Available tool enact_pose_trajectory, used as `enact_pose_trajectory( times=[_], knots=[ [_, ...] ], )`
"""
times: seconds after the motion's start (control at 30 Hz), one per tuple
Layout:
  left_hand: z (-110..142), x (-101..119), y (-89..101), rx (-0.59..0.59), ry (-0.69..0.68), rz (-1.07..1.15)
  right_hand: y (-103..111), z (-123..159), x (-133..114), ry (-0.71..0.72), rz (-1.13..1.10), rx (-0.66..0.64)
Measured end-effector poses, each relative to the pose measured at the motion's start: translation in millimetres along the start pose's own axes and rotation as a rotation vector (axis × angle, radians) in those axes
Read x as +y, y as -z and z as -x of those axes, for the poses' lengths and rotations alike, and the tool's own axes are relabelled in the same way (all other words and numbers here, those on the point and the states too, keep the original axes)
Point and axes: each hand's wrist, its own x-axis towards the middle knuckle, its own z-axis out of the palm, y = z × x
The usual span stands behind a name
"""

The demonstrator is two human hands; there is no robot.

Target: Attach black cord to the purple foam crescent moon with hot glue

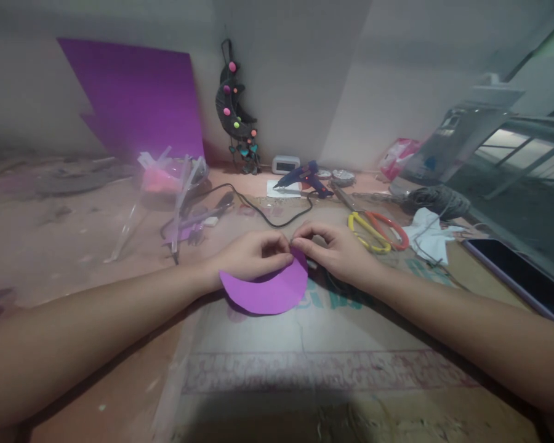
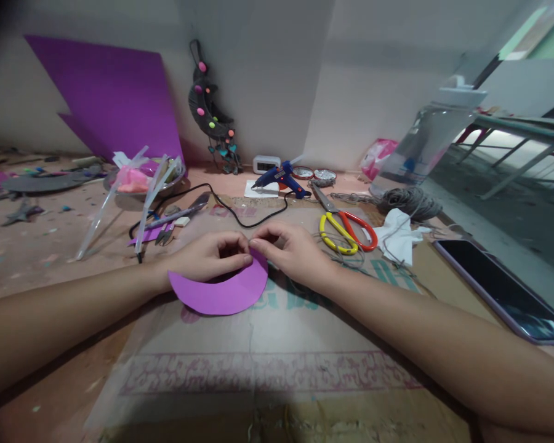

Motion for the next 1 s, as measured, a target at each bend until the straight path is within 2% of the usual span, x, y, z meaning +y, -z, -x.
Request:
enact_pose_trajectory(
  times=[0.2, 0.33, 0.47, 0.6, 0.77, 1.0],
  knots=[
    [0, 0, 0.0, 0.002, -0.012, 0.004, -3, 0, 8, 0.023, -0.052, 0.009],
    [0, 0, 0.0, -0.007, -0.007, 0.008, -4, -1, 12, -0.034, -0.129, 0.112],
    [1, 0, 0.3, -0.002, 0.002, 0.009, -3, -3, 14, -0.005, -0.084, 0.220],
    [0, 2, 0.7, -0.009, 0.005, -0.003, -2, -4, 14, -0.012, -0.061, 0.215],
    [0, 1, 0.9, -0.006, 0.002, -0.004, -1, -4, 16, 0.027, 0.071, 0.226],
    [1, 0, 0.6, -0.002, -0.007, -0.006, -1, -5, 17, 0.067, 0.079, 0.214]
  ],
)
